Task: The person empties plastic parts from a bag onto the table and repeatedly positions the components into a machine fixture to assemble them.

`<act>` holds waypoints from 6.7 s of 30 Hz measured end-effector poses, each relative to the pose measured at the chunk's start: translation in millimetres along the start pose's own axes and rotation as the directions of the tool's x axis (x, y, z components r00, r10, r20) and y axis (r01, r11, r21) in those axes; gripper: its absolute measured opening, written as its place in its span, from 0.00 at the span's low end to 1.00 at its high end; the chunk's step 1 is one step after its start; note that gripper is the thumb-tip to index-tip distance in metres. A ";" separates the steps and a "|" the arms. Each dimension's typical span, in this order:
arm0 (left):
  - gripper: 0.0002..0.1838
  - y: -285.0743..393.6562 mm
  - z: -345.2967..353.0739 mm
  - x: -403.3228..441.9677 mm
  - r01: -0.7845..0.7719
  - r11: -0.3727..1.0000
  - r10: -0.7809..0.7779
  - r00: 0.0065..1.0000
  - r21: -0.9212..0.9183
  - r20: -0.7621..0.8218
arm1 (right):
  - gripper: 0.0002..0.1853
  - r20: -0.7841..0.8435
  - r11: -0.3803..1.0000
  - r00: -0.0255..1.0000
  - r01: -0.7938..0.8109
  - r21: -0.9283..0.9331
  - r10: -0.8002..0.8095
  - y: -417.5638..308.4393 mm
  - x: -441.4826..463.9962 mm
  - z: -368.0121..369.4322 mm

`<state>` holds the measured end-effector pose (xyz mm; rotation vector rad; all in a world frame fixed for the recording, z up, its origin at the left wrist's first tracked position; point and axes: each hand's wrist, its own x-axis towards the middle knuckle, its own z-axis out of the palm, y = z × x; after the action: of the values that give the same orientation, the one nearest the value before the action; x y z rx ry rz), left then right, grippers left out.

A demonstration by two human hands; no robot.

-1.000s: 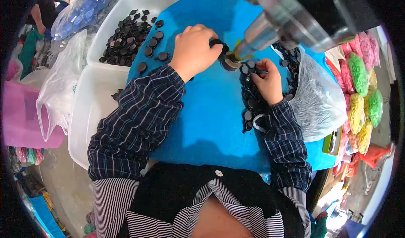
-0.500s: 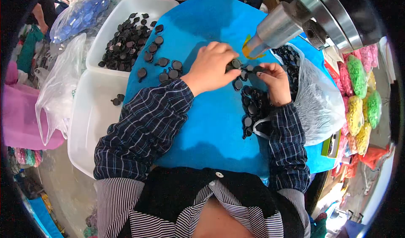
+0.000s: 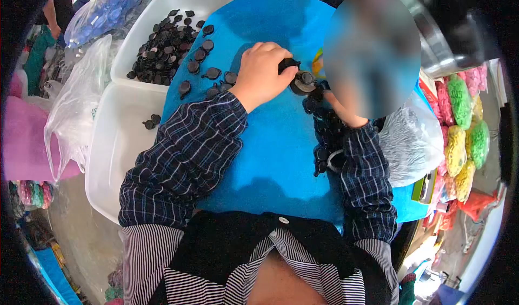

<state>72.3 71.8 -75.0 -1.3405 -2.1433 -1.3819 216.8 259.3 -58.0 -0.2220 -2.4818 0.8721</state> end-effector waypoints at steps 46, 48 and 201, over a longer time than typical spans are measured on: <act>0.13 16.3 -2.4 -0.4 -0.156 0.988 0.156 0.987 -0.021 0.046 | 0.08 0.150 0.567 0.954 -0.277 0.775 0.261 -13.6 -13.4 -3.0; 0.13 11.7 -6.4 0.6 -0.011 1.000 0.012 0.999 -0.025 0.041 | 0.07 0.108 0.597 0.973 -0.210 0.774 0.203 -21.3 -13.7 7.5; 0.13 9.0 3.9 4.2 0.061 0.998 -0.061 0.998 0.028 0.006 | 0.15 0.107 0.915 0.962 -0.271 0.298 0.250 -29.2 -8.3 -7.8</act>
<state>78.3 78.4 -69.1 -1.2818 -2.2168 -1.3657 228.2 238.2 -37.9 -0.4262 -2.3642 1.3878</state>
